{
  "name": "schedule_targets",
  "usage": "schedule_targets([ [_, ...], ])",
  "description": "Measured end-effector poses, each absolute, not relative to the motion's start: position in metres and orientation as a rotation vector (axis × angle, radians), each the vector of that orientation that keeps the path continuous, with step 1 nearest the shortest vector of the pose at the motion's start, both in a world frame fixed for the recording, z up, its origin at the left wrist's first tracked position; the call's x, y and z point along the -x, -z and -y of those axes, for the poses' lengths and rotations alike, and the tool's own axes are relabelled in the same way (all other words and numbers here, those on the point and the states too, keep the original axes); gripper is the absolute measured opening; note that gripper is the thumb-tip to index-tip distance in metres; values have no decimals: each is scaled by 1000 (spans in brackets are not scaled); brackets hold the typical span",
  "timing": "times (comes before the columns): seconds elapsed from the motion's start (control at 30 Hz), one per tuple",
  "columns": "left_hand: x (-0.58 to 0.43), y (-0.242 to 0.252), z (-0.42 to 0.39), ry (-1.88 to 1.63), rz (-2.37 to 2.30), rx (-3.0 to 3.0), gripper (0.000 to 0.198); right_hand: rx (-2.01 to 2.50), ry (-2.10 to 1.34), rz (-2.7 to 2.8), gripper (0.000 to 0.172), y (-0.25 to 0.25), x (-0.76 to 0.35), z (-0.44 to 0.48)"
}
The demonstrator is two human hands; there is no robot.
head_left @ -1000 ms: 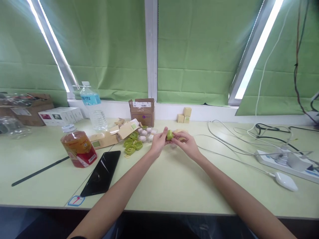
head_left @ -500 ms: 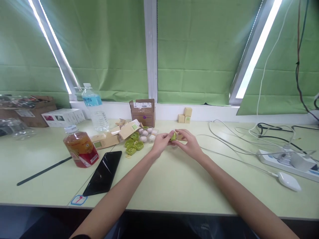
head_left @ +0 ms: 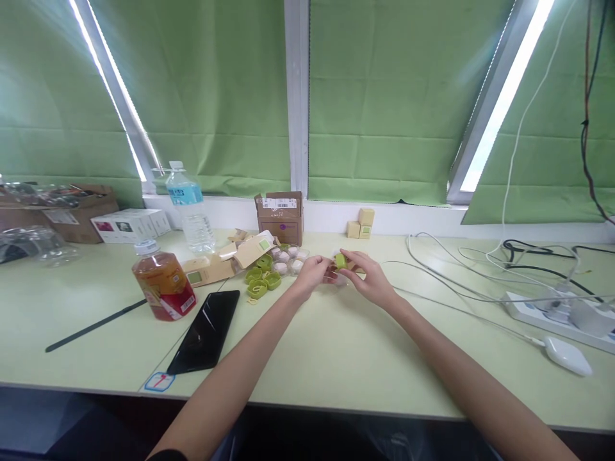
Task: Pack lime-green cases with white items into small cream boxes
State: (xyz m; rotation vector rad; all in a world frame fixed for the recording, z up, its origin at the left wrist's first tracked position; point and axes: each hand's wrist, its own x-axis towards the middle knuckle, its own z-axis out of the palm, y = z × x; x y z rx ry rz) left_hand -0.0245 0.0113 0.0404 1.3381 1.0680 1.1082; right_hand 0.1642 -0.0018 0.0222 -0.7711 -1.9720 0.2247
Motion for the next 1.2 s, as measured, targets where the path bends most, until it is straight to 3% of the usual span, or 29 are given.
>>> schedule_targets([
  [0.3, 71, -65, -16, -1510, -1556, -1840, 9, 979, -5, 2128, 48, -12, -169, 0],
  [0.57, 100, -60, -25, -1088, -2363, -2085, 18, 1179, 122, 1993, 42, 0, -147, 1],
  [0.9, 130, -48, -36, -1011, -2566, -1850, 25, 1308, 224, 1953, 38, 2, -147, 1],
  [1.2, 128, -51, -36, -1127, -2561, -1772, 31, 1325, 12, 1980, 41, 5, -143, 1],
])
